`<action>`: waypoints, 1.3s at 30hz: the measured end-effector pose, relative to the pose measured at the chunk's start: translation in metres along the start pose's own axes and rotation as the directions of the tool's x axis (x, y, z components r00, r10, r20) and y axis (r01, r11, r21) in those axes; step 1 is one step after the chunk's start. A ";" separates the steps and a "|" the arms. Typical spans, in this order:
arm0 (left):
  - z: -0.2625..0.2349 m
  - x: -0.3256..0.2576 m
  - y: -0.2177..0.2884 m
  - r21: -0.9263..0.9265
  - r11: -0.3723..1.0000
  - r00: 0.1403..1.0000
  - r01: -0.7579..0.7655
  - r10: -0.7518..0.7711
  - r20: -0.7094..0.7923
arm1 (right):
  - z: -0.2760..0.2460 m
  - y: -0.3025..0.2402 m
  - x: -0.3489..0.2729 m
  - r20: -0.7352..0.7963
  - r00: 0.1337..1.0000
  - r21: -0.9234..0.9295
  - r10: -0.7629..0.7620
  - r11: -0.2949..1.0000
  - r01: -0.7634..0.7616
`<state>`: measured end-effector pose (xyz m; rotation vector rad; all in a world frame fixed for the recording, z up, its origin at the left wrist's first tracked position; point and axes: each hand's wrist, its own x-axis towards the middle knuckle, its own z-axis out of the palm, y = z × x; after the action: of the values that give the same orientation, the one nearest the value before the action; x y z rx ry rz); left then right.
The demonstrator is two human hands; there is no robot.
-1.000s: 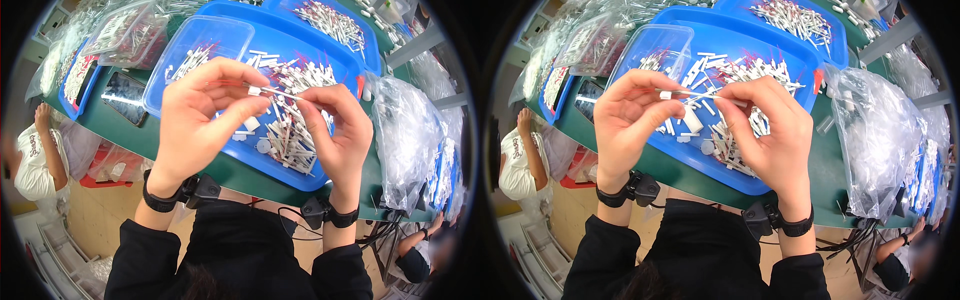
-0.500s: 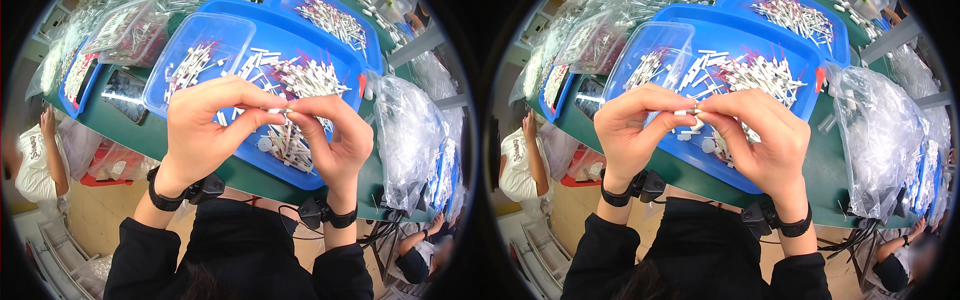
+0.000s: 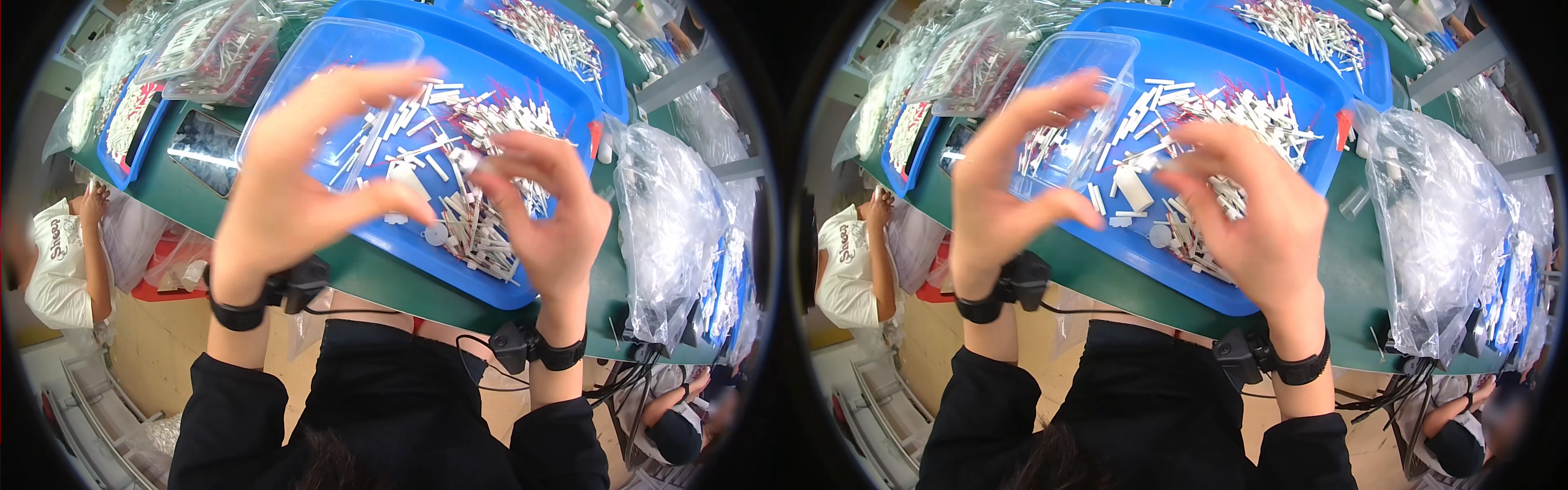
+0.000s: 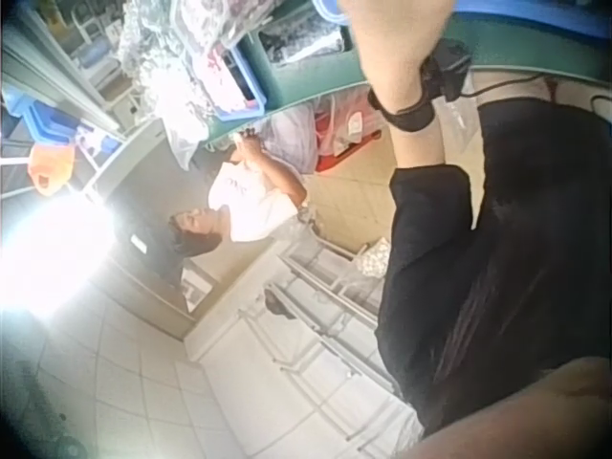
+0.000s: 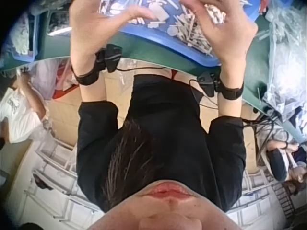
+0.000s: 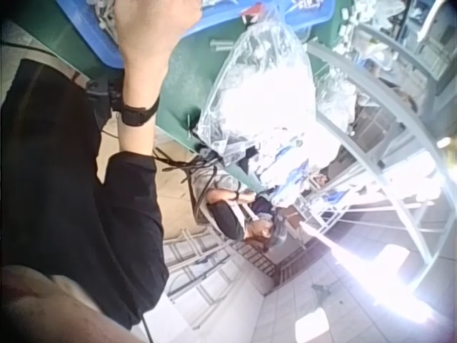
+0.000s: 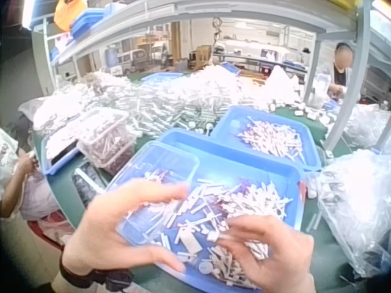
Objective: The person is manually assembling small white electronic or mechanical components, likely connecting wires or inserting parts into housings.
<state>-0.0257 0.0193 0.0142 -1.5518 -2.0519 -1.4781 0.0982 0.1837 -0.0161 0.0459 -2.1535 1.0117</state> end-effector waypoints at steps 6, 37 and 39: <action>-0.035 0.002 -0.035 0.365 0.735 0.767 0.572 -0.637 0.081 | -0.007 0.010 0.009 -0.150 0.987 -0.604 -0.049 0.795 -0.053; 0.012 -0.015 0.009 -0.812 0.435 0.842 0.390 -0.525 0.123 | 0.003 -0.005 0.007 0.153 0.962 0.361 0.224 0.894 -0.266; 0.013 -0.018 0.010 -0.816 0.440 0.848 0.374 -0.518 0.109 | 0.001 -0.009 0.006 0.151 0.966 0.417 0.210 0.872 -0.255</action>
<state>-0.0049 0.0181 0.0020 -0.9705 -1.8162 -2.9903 0.0959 0.1786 -0.0066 0.0510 -2.0121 1.6528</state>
